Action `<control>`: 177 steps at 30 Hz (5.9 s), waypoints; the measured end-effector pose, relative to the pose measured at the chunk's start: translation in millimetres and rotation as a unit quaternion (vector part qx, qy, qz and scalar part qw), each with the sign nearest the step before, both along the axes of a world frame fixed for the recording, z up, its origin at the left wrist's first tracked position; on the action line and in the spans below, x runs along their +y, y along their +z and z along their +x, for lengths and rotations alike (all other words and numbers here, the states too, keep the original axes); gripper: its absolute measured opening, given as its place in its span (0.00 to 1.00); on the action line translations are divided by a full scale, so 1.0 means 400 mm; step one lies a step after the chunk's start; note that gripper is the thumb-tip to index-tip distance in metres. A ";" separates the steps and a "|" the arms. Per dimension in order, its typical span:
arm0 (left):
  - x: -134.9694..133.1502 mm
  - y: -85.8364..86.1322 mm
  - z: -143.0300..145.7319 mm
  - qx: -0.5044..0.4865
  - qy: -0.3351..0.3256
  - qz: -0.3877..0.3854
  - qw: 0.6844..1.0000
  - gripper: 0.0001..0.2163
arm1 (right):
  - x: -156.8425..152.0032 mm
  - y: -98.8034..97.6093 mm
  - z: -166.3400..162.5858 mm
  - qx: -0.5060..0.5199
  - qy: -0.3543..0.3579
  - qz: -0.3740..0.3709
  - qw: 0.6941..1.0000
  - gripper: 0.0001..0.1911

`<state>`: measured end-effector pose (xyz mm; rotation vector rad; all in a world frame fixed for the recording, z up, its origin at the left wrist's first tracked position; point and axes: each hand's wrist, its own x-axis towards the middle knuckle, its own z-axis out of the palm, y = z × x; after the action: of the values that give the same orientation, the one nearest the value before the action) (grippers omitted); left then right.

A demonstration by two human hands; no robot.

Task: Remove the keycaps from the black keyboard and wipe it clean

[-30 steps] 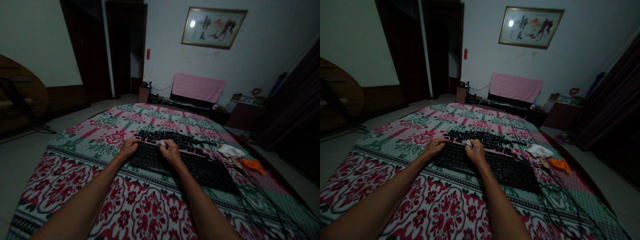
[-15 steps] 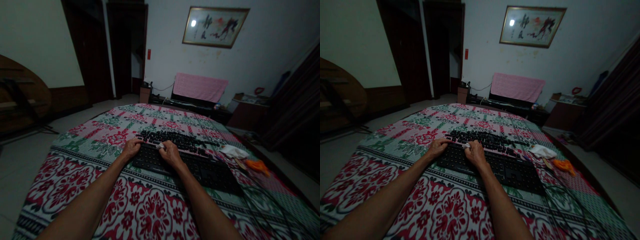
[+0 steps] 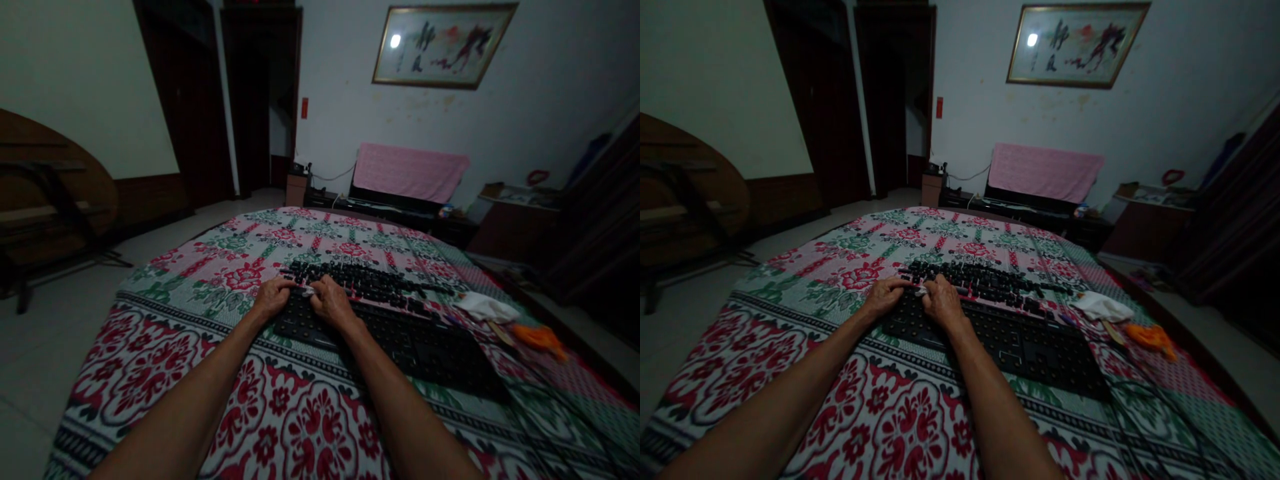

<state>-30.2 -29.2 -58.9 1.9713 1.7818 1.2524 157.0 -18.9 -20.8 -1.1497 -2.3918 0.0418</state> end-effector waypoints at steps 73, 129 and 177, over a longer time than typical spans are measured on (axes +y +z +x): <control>-0.021 0.062 0.027 0.241 -0.032 0.044 0.969 0.11 | -0.010 -0.050 0.106 0.084 0.015 0.043 0.995 0.10; -0.048 0.096 0.033 0.295 -0.018 -0.039 0.955 0.13 | -0.011 -0.051 0.106 0.099 0.002 0.015 0.995 0.10; -0.063 0.112 0.070 0.348 -0.092 -0.032 0.932 0.11 | -0.017 -0.045 0.105 0.098 -0.007 0.013 0.995 0.10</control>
<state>-2.1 -54.3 -14.2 2.6763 1.7931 0.4368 199.0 -25.8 -38.7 -1.0962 -2.2064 0.1127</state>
